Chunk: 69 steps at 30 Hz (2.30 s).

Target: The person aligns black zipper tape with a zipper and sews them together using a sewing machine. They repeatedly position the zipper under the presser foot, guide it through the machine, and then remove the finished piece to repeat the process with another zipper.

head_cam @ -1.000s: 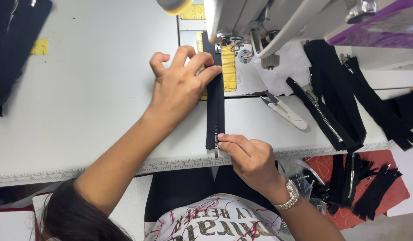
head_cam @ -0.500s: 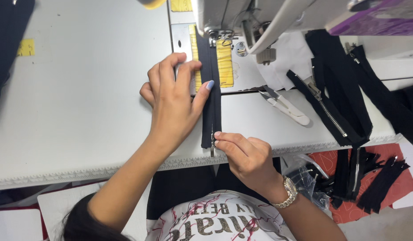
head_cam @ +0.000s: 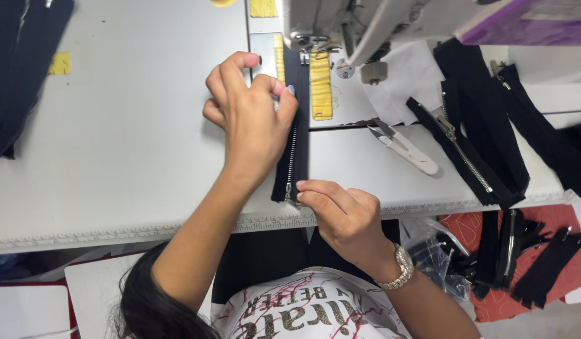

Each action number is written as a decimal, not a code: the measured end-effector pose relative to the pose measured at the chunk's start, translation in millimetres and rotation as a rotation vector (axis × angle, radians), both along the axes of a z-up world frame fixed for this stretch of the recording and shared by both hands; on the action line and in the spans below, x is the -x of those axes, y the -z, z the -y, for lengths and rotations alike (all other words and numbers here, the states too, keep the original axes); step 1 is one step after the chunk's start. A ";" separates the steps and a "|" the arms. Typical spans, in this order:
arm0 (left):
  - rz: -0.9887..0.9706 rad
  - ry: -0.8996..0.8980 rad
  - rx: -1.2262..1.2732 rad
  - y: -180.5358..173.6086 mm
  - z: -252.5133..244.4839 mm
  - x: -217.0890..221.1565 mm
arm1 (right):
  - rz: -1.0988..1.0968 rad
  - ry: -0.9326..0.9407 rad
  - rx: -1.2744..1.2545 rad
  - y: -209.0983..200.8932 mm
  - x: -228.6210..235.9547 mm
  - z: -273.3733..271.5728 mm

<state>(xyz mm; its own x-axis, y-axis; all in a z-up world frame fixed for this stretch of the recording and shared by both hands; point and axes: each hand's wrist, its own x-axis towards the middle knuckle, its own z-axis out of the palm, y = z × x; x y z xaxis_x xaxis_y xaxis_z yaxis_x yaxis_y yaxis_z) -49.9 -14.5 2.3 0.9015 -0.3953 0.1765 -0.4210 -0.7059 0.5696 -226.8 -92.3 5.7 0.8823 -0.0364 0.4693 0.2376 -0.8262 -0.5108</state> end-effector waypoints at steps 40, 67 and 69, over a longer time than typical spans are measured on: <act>0.473 0.692 -0.141 -2.2 -28.2 -31.4 | -0.091 0.095 0.167 -0.1 2.9 -4.7; 0.816 0.645 -0.531 -14.3 -48.5 -15.2 | -0.087 0.050 0.168 7.9 4.5 -1.2; 0.804 0.639 -0.432 -12.7 -47.5 -16.5 | -0.085 0.066 0.177 8.2 4.6 -1.9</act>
<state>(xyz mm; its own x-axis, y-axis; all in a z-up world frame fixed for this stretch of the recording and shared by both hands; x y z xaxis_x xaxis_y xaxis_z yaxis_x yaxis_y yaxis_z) -33.4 33.0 15.0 0.1951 -0.9151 0.3528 -0.9139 -0.3002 -0.2734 -231.5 -90.4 -2.5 0.9174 -0.0192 0.3975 0.1419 -0.9174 -0.3717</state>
